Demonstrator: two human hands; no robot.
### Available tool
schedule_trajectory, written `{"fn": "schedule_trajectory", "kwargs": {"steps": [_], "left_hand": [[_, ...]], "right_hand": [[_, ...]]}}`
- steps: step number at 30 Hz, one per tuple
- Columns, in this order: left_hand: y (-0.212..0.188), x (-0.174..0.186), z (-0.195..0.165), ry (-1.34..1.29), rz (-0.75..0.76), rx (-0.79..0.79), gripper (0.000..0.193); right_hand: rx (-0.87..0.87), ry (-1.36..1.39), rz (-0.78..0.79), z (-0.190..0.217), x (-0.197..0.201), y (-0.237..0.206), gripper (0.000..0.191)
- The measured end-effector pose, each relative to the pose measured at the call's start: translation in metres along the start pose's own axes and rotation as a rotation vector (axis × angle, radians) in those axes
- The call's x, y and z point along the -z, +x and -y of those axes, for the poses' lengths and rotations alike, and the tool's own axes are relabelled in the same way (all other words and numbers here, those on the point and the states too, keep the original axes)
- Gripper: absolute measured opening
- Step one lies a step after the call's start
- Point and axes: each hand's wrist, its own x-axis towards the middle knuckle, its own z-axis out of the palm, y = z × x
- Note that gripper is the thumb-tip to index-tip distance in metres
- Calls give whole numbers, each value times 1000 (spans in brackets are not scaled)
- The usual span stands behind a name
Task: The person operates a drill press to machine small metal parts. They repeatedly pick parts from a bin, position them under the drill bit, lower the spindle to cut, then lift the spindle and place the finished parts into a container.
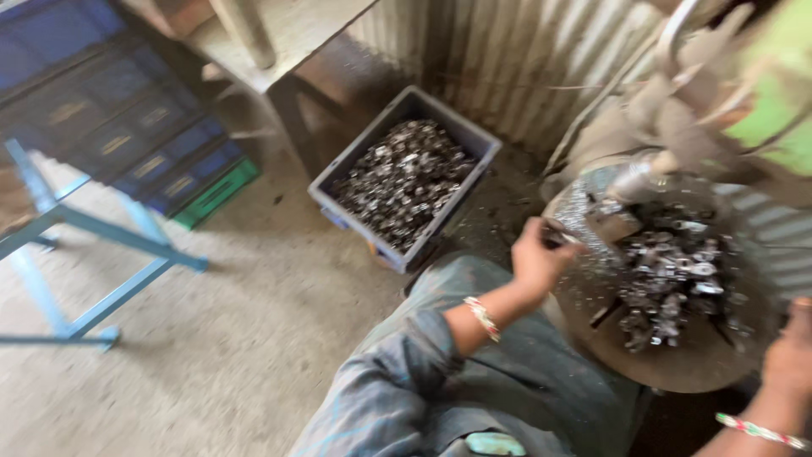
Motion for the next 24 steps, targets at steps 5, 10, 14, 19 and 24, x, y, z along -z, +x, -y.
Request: {"fn": "schedule_trajectory", "kwargs": {"steps": [5,10,14,19,24], "left_hand": [[49,-2,-6,-400,101,-120,14],[57,-7,-7,-385,196,-159,19],[68,-7,-14,-497,298,-185,17],[86,-4,-25,-296,501,-183,19],[97,-7,-25,-388,552,-86,13]], "right_hand": [[404,88,-201,15,16,5,24],[381,201,-206,43,20,-4,31],[332,195,-195,54,19,-5,30],[315,253,-208,51,18,-4,31],[301,316,-206,51,16,-4,32]]}}
